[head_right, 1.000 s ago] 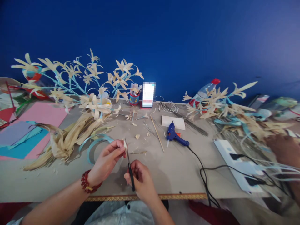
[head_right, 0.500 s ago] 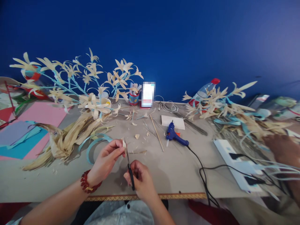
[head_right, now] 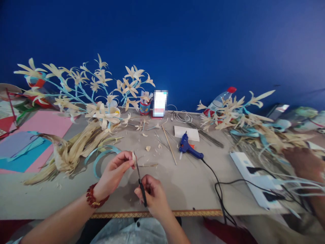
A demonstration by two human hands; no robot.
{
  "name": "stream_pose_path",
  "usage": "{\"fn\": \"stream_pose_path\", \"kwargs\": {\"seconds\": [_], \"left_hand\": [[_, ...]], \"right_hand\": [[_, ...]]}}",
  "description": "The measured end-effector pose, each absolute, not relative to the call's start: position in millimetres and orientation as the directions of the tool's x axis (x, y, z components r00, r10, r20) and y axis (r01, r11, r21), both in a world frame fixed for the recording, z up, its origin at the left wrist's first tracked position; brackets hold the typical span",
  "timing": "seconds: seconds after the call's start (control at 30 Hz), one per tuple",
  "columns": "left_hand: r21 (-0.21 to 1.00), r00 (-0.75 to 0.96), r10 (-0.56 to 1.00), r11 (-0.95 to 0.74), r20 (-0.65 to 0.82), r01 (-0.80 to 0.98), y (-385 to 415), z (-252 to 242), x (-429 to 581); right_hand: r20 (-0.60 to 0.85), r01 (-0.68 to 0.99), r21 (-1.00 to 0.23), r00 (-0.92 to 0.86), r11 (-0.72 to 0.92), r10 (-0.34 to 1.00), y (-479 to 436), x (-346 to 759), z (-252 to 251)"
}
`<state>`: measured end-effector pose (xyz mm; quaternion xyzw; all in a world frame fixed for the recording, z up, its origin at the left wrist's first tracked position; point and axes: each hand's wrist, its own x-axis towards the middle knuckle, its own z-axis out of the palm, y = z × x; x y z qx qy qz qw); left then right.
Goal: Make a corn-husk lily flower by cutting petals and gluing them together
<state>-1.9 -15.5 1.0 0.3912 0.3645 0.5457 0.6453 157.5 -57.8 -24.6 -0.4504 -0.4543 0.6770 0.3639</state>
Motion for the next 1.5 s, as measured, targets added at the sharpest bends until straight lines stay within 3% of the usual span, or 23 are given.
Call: {"fn": "stream_pose_path", "kwargs": {"seconds": [0.73,0.9,1.07,1.27,1.5], "left_hand": [[0.910,0.209,0.978,0.099,-0.013,-0.403,-14,2,-3],[0.898,0.296,0.954,0.168,-0.045,-0.406,-15,2,-2],[0.942,0.351,0.931,0.199,-0.097,-0.270,-17,0,-3],[0.962,0.389,0.911,0.214,-0.135,-0.168,-15,6,-4],[0.906,0.371,0.915,0.283,-0.156,-0.315,-15,-1,0]], "right_hand": [[-0.306,-0.018,-0.945,-0.306,-0.327,0.901,-56,173,-27],[-0.201,-0.103,-0.969,-0.202,-0.225,0.959,-48,179,-17],[-0.086,-0.212,-0.970,-0.144,-0.116,0.986,-30,173,-2],[-0.150,-0.259,-0.948,-0.139,-0.182,0.979,-16,160,3],[-0.153,-0.291,-0.941,-0.097,-0.175,0.983,-22,156,-3]]}}
